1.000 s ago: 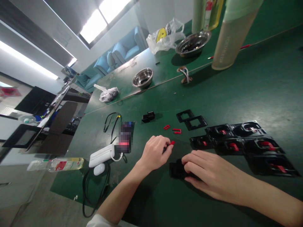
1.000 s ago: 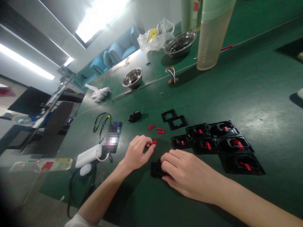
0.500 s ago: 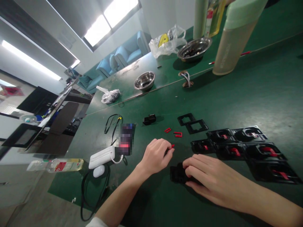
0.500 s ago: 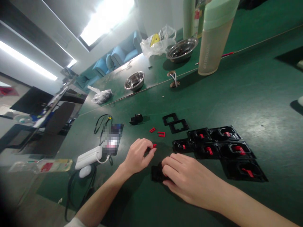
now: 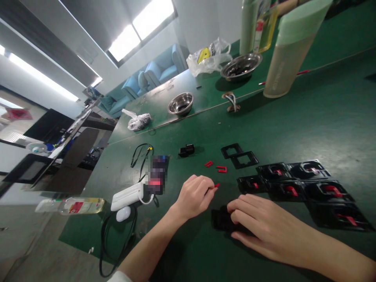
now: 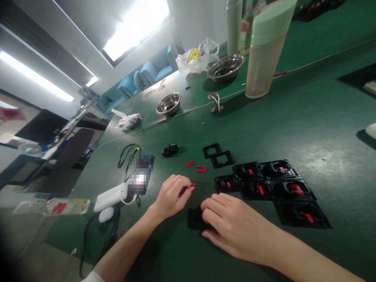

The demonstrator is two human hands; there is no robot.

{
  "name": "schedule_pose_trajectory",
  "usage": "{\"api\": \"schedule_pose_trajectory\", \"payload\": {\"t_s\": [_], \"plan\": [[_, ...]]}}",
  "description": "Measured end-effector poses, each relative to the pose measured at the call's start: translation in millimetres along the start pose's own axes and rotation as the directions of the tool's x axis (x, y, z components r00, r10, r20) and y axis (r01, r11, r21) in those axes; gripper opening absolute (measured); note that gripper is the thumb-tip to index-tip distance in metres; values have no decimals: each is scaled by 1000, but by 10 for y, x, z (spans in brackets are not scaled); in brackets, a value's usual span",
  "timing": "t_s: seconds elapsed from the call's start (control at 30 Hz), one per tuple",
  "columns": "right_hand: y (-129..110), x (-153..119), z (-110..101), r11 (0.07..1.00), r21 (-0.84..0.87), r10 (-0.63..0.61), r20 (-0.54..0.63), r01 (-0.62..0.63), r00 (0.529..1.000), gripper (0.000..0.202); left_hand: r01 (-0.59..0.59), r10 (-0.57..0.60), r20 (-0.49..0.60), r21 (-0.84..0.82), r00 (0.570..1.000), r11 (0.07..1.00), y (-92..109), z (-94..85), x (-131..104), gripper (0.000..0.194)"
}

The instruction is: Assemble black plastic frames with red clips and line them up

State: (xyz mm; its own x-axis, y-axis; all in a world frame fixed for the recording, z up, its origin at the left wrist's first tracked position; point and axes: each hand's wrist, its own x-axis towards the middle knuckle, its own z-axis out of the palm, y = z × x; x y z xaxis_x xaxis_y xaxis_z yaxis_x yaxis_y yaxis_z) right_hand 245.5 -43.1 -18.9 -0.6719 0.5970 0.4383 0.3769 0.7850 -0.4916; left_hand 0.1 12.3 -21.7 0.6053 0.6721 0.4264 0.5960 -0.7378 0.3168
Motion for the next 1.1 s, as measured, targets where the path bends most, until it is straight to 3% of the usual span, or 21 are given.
{"api": "schedule_pose_trajectory", "payload": {"t_s": [0.37,0.73,0.9,1.1], "plan": [[3,-6,-9,1000,-9,-6,2,6,1000,8,-169,150,-163,-112,975,979,-36,-13,-46,7],[-8,6,-2,1000,-12,-14,-22,14,1000,13,-221,193,-224,-104,955,970,-49,-12,-71,13],[5,8,-41,999,0,-32,-34,32,999,16,-193,157,-235,-138,959,972,-42,-11,-93,10],[4,25,-63,999,-31,-46,-127,42,991,19,-361,338,-248,-53,908,931,-39,-18,-91,12]]}}
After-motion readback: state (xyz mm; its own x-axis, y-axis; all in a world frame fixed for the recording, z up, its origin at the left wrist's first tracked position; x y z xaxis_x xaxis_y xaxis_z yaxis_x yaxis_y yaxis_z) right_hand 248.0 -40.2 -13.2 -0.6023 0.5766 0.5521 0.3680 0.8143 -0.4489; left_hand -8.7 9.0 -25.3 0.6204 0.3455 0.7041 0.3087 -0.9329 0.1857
